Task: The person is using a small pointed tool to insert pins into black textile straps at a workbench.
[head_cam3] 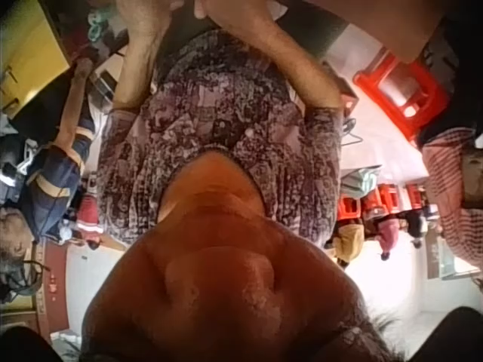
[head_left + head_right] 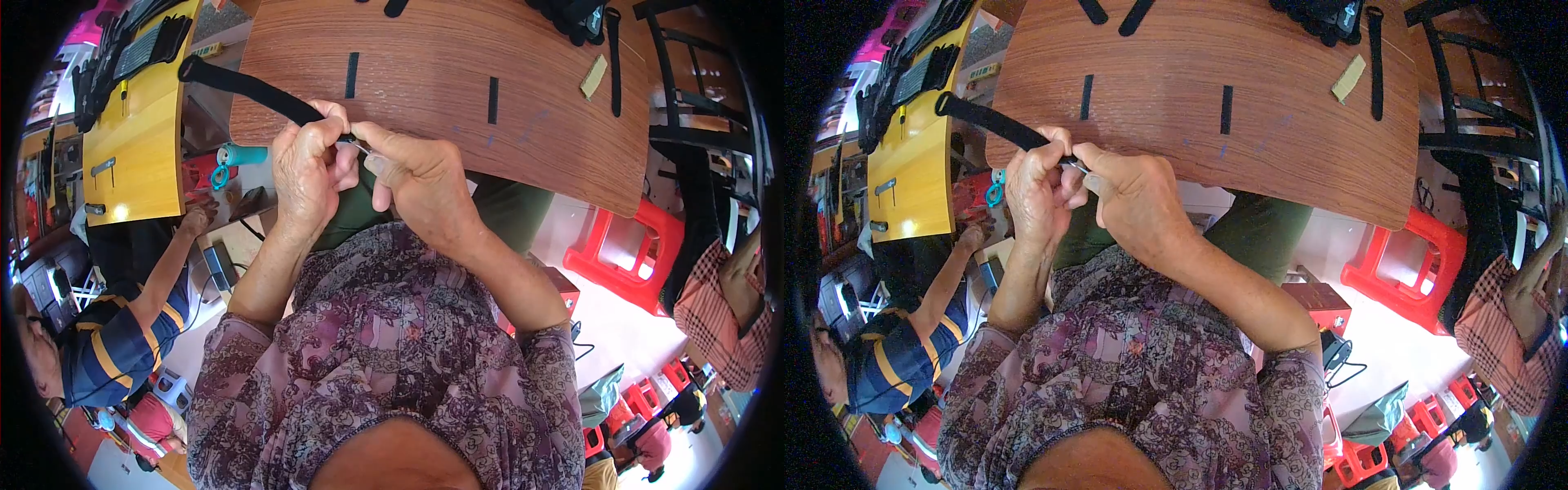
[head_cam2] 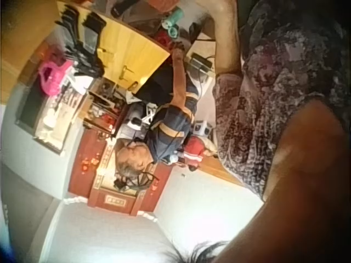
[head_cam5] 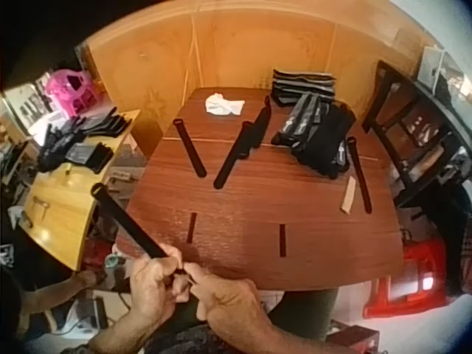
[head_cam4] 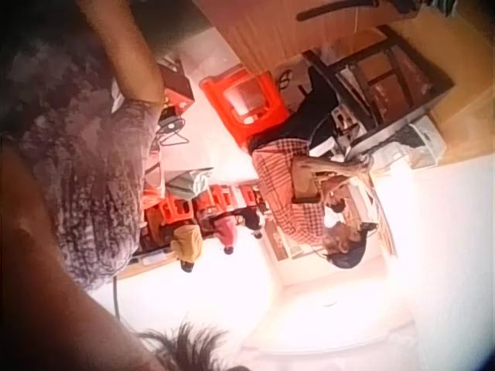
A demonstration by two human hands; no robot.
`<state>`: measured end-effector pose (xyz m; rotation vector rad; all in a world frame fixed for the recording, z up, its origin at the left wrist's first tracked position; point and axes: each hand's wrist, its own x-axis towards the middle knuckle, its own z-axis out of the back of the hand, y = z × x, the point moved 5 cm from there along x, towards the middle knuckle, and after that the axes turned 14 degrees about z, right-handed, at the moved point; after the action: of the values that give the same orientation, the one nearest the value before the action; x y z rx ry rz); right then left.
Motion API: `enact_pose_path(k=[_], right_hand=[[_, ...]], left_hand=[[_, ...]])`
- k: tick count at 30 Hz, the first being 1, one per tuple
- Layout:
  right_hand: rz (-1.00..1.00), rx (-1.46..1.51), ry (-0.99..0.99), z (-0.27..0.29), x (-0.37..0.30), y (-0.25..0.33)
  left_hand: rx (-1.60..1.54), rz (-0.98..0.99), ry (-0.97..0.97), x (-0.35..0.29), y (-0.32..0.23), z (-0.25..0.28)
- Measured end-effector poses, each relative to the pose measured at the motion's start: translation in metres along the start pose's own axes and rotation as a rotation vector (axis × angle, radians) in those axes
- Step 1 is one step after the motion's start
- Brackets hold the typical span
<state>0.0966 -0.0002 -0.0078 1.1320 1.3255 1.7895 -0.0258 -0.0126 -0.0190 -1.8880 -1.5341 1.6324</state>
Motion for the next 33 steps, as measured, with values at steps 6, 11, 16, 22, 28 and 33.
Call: enact_pose_path(k=[6, 11, 16, 22, 28, 33], right_hand=[[0.090, -0.148, -0.037, 0.001, -0.001, 0.008], [0.075, -0.160, -0.015, 0.000, 0.000, 0.014], [0.019, -0.006, 0.028, -0.002, -0.003, -0.001], [0.264, -0.486, -0.016, -0.001, -0.003, -0.001], [0.318, -0.679, 0.030, -0.003, -0.008, -0.001], [0.318, -0.683, -0.017, -0.002, -0.004, -0.004]], left_hand=[[-0.071, 0.080, 0.192, 0.002, 0.001, -0.002], [-0.094, 0.088, 0.184, 0.004, 0.005, 0.002], [-0.050, 0.067, 0.128, -0.001, 0.001, 0.002], [0.059, 0.020, 0.039, -0.004, 0.003, 0.003], [0.011, 0.077, 0.043, -0.001, 0.007, 0.004], [-0.082, 0.196, 0.161, 0.005, 0.011, 0.006]])
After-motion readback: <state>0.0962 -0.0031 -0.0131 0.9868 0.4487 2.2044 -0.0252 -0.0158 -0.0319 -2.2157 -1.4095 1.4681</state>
